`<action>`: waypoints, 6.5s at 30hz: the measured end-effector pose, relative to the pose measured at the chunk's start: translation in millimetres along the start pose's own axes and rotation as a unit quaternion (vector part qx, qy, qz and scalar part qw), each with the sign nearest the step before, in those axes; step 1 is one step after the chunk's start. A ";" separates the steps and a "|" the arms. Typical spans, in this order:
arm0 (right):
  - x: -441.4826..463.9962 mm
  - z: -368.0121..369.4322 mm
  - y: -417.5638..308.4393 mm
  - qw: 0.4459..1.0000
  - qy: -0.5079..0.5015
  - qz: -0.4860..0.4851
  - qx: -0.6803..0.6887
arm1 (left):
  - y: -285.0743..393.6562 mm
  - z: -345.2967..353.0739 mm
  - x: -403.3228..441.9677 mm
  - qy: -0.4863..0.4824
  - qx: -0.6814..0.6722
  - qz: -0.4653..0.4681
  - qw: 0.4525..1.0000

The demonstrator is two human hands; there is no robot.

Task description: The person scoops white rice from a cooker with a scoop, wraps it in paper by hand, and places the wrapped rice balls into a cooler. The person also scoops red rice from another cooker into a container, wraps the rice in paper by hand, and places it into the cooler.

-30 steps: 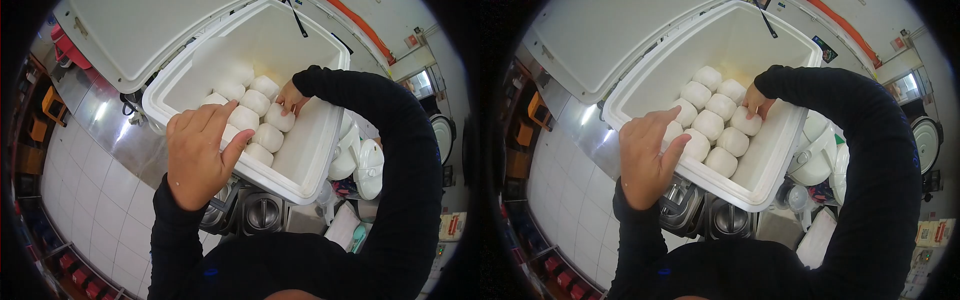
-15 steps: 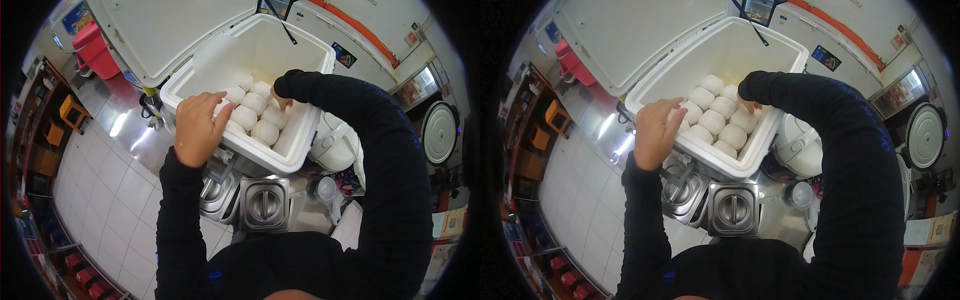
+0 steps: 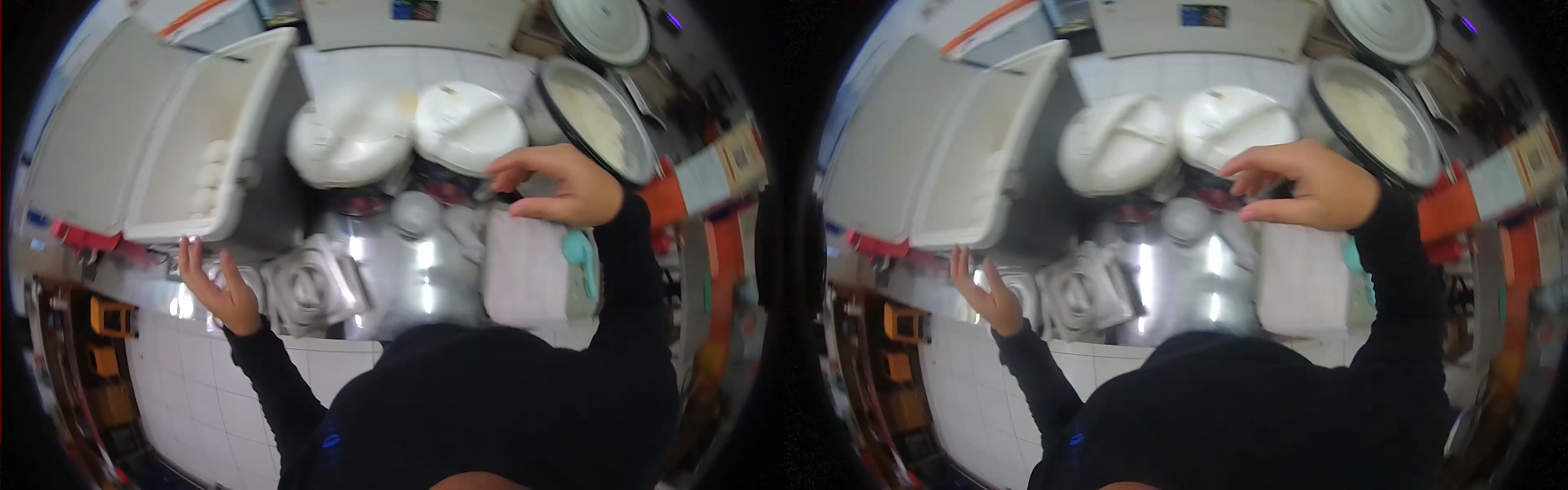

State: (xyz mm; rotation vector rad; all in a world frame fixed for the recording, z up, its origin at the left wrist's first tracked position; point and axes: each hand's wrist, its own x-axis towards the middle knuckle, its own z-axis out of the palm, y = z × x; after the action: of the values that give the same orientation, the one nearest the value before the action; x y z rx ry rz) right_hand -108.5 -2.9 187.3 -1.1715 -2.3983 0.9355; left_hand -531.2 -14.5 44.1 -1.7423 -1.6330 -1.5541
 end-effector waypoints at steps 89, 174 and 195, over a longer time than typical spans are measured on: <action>-79.8 -129.9 394.4 0.859 -0.365 0.336 -0.127 | 417.5 322.7 -113.6 -0.555 -0.535 -0.209 0.602; -268.7 184.0 279.5 0.953 0.039 0.253 -0.159 | 299.3 152.7 -328.6 -0.642 0.012 0.071 0.764; -351.0 178.6 358.7 0.892 0.330 0.308 0.020 | 228.9 160.9 -324.2 -0.709 -0.140 0.097 0.685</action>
State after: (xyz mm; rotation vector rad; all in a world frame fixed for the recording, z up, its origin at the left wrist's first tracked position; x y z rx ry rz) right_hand 222.7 -192.1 -184.5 -1.9090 -1.4795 0.5811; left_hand -186.5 -131.1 -181.8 -3.5374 -1.4504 -0.0236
